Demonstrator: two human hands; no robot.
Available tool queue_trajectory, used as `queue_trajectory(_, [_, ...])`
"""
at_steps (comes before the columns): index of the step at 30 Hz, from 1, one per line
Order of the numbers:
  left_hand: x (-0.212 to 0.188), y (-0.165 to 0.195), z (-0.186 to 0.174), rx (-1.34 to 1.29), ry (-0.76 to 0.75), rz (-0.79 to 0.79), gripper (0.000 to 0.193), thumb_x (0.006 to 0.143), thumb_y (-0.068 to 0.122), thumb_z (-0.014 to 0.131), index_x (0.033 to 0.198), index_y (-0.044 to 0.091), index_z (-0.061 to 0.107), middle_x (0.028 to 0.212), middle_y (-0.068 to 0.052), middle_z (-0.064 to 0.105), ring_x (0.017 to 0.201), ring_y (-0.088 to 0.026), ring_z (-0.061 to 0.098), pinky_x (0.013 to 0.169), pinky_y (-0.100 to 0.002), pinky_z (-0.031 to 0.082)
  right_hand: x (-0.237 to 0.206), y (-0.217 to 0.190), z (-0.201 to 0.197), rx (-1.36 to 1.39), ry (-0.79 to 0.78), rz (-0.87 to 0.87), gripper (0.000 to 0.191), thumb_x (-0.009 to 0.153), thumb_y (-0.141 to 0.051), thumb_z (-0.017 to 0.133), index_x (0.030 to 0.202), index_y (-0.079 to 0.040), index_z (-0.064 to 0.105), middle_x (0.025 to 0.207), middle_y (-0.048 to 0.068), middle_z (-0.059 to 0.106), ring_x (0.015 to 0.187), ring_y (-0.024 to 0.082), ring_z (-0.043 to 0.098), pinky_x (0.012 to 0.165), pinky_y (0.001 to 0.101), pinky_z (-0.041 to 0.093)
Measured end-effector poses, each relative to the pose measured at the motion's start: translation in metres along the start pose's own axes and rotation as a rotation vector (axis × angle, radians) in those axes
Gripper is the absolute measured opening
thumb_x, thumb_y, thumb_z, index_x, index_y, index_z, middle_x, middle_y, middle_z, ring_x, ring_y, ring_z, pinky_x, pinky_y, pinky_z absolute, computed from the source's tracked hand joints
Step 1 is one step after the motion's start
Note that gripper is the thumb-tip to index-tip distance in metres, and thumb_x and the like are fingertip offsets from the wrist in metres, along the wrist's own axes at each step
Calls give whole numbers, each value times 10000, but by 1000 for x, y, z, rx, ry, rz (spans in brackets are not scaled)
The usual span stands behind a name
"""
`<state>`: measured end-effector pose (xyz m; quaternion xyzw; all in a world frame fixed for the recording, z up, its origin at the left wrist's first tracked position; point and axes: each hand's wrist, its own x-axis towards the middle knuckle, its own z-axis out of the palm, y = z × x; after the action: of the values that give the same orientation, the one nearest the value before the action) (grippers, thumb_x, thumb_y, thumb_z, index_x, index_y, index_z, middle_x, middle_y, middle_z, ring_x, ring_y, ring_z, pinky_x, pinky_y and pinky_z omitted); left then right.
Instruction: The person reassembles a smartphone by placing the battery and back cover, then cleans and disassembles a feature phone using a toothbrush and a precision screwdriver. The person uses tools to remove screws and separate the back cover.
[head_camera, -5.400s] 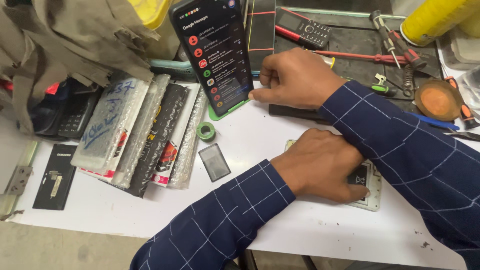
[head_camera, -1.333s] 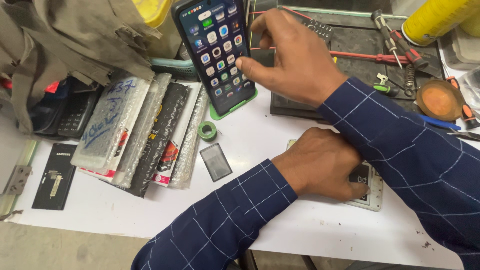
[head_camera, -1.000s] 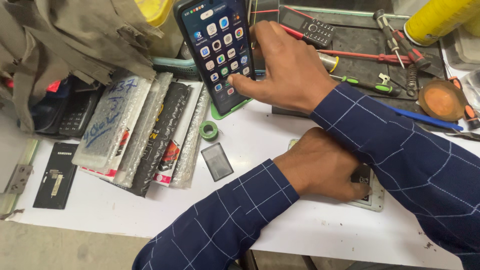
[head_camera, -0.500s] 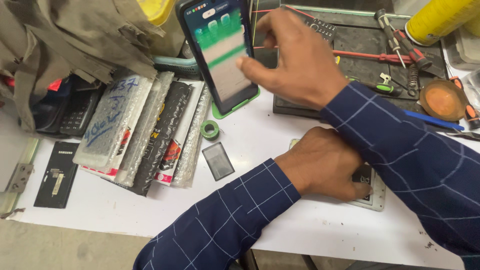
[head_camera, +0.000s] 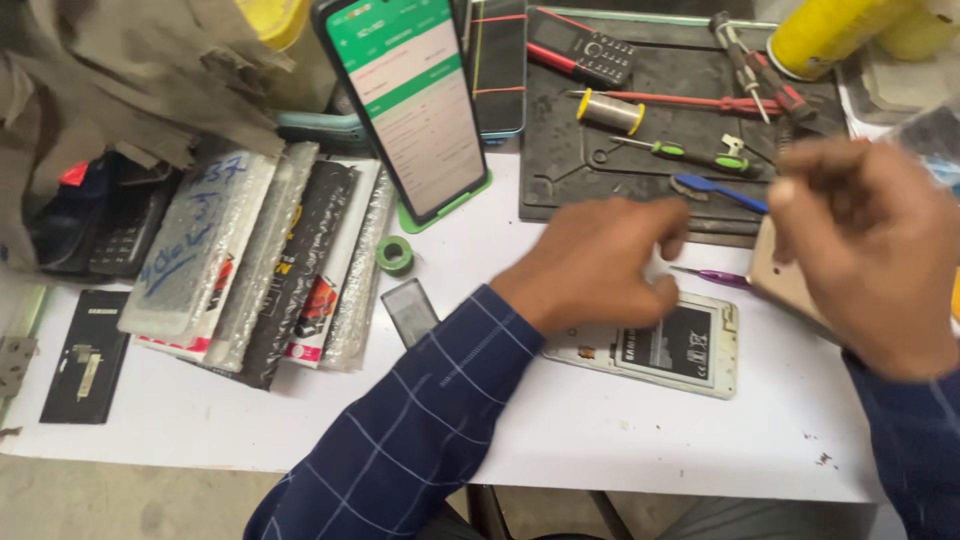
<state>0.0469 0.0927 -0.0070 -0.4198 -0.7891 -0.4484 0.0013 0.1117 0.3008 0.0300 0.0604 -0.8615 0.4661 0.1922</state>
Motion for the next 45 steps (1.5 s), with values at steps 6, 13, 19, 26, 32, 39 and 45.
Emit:
queue_trajectory(6, [1, 0, -18, 107, -104, -137, 211, 668, 228, 672, 842, 111, 690, 724, -109, 706, 736, -343, 697, 678, -467, 519, -71, 7, -18, -488, -218, -309, 275, 887, -118, 655, 1156, -69, 683, 1131, 105, 688, 1087, 302, 621, 1006, 428, 468])
queue_trajectory(13, [4, 8, -22, 188, -324, -262, 313, 624, 334, 779, 860, 133, 733, 722, -98, 728, 750, -305, 725, 681, -432, 541, -86, -7, -1, -498, -378, -354, 373, 807, -186, 673, 1165, -86, 708, 1213, 98, 674, 1138, 317, 538, 994, 462, 413])
queue_trajectory(19, [4, 3, -19, 202, -335, -239, 336, 615, 349, 826, 857, 135, 736, 765, -83, 746, 783, -295, 736, 699, -429, 546, -82, -7, 8, -515, -378, -365, 351, 790, -220, 690, 1114, -92, 736, 1203, 59, 692, 1131, 302, 550, 972, 461, 413])
queue_trajectory(26, [4, -2, -14, 192, -348, -300, 342, 620, 345, 821, 864, 125, 728, 829, -82, 759, 819, -287, 742, 713, -417, 559, -82, -2, 14, -540, -356, -364, 307, 766, -222, 713, 1041, -94, 766, 1142, 21, 729, 1054, 245, 580, 873, 420, 410])
queue_trajectory(32, [4, -3, -13, 192, -342, -280, 330, 628, 351, 823, 849, 124, 732, 835, -85, 758, 817, -288, 741, 709, -414, 560, -78, -5, 12, -531, -346, -376, 276, 772, -218, 721, 1018, -101, 768, 1086, 5, 729, 1039, 230, 590, 877, 410, 411])
queue_trajectory(39, [4, -7, -11, 188, -325, -260, 290, 649, 348, 814, 822, 130, 732, 828, -80, 764, 808, -282, 742, 702, -409, 560, -82, -8, 11, -541, -298, -333, 247, 756, -223, 735, 968, -100, 773, 1044, -2, 759, 994, 233, 604, 869, 412, 422])
queue_trajectory(45, [4, -8, -10, 179, -318, -259, 271, 639, 327, 808, 809, 130, 731, 826, -76, 763, 812, -283, 737, 695, -416, 555, -90, -4, 12, -504, -219, -344, 149, 773, -174, 762, 899, -98, 779, 948, -3, 768, 901, 196, 642, 816, 365, 459])
